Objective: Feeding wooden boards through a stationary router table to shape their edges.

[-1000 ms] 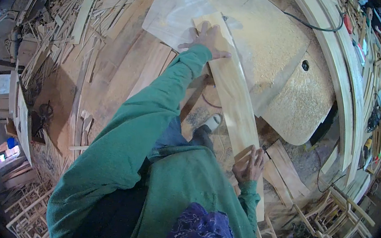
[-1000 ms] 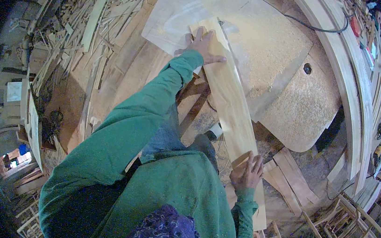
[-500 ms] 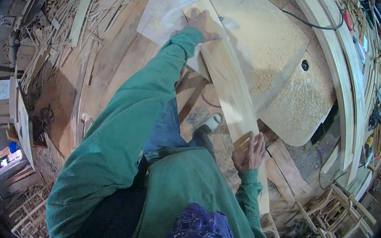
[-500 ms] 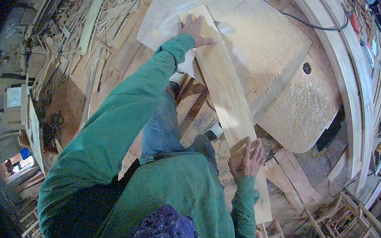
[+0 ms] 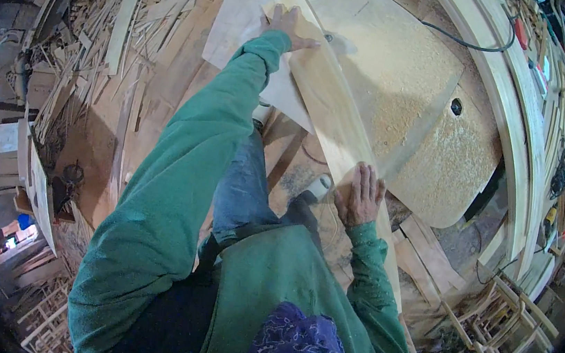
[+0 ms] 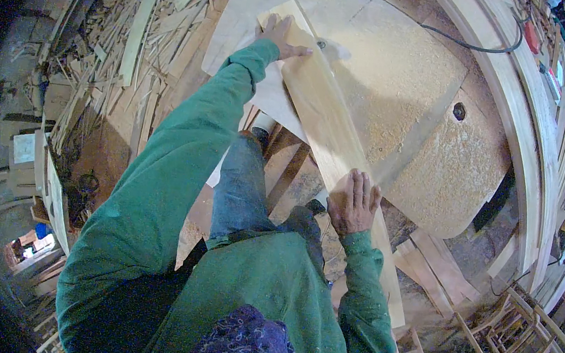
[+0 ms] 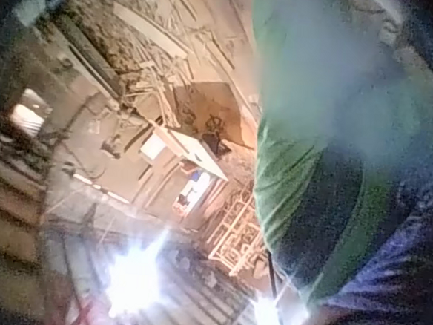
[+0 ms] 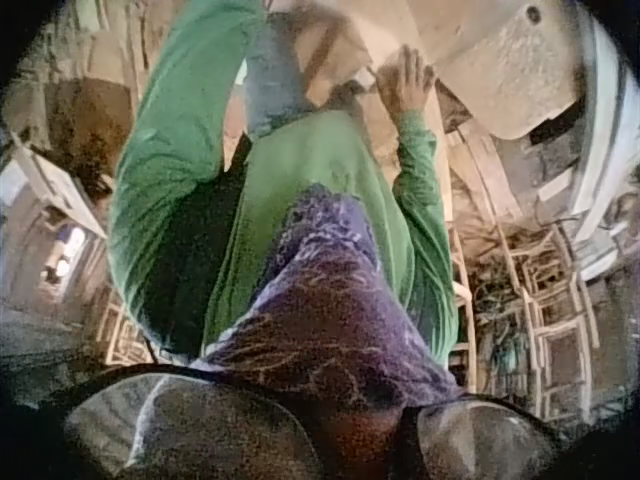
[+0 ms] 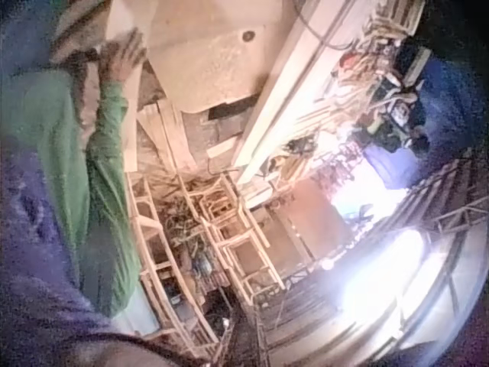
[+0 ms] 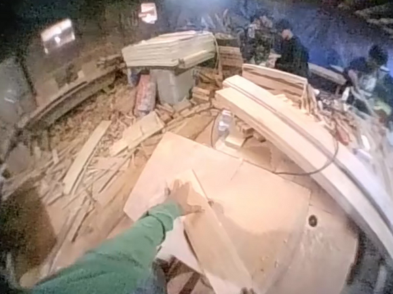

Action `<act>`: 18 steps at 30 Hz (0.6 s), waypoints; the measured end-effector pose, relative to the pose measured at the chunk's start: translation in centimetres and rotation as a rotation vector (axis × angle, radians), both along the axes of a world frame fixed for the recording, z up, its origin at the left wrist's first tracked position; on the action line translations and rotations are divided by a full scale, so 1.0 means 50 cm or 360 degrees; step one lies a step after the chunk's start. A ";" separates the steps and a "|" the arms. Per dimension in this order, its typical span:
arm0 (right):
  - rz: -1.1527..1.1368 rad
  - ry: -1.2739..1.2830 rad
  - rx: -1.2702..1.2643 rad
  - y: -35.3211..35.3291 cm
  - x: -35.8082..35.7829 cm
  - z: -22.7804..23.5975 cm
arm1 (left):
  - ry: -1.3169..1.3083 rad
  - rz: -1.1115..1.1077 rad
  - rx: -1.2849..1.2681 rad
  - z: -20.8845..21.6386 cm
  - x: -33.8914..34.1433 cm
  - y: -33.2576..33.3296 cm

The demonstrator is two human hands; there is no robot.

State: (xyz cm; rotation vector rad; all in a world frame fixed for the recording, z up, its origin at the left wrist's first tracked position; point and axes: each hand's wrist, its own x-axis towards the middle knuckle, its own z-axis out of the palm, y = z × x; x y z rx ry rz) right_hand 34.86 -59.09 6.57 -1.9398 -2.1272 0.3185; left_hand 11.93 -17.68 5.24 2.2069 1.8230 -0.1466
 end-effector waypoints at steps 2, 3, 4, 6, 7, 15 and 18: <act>-0.0039 0.0101 0.0049 0.027 -0.012 -0.007 | 0.0006 0.0017 -0.0041 0.003 -0.007 0.018; -0.0004 0.0100 0.0098 0.039 -0.017 -0.009 | -0.0044 0.0024 -0.0054 0.006 -0.011 0.026; -0.0006 0.0094 0.0095 0.051 -0.022 -0.009 | -0.0024 0.0029 -0.0049 0.009 -0.014 0.034; -0.0007 0.0083 0.0089 0.072 -0.031 -0.007 | -0.0075 0.0050 -0.0064 0.016 -0.022 0.050; -0.0008 0.0080 0.0044 0.083 -0.034 -0.006 | -0.0079 0.0052 -0.0066 0.018 -0.026 0.060; 0.0014 0.0024 -0.0011 0.181 -0.068 -0.012 | -0.0022 0.0070 -0.0072 -0.001 -0.066 0.168; -0.0003 0.0023 -0.0006 0.219 -0.084 -0.019 | 0.0040 0.0091 -0.0021 -0.008 -0.083 0.205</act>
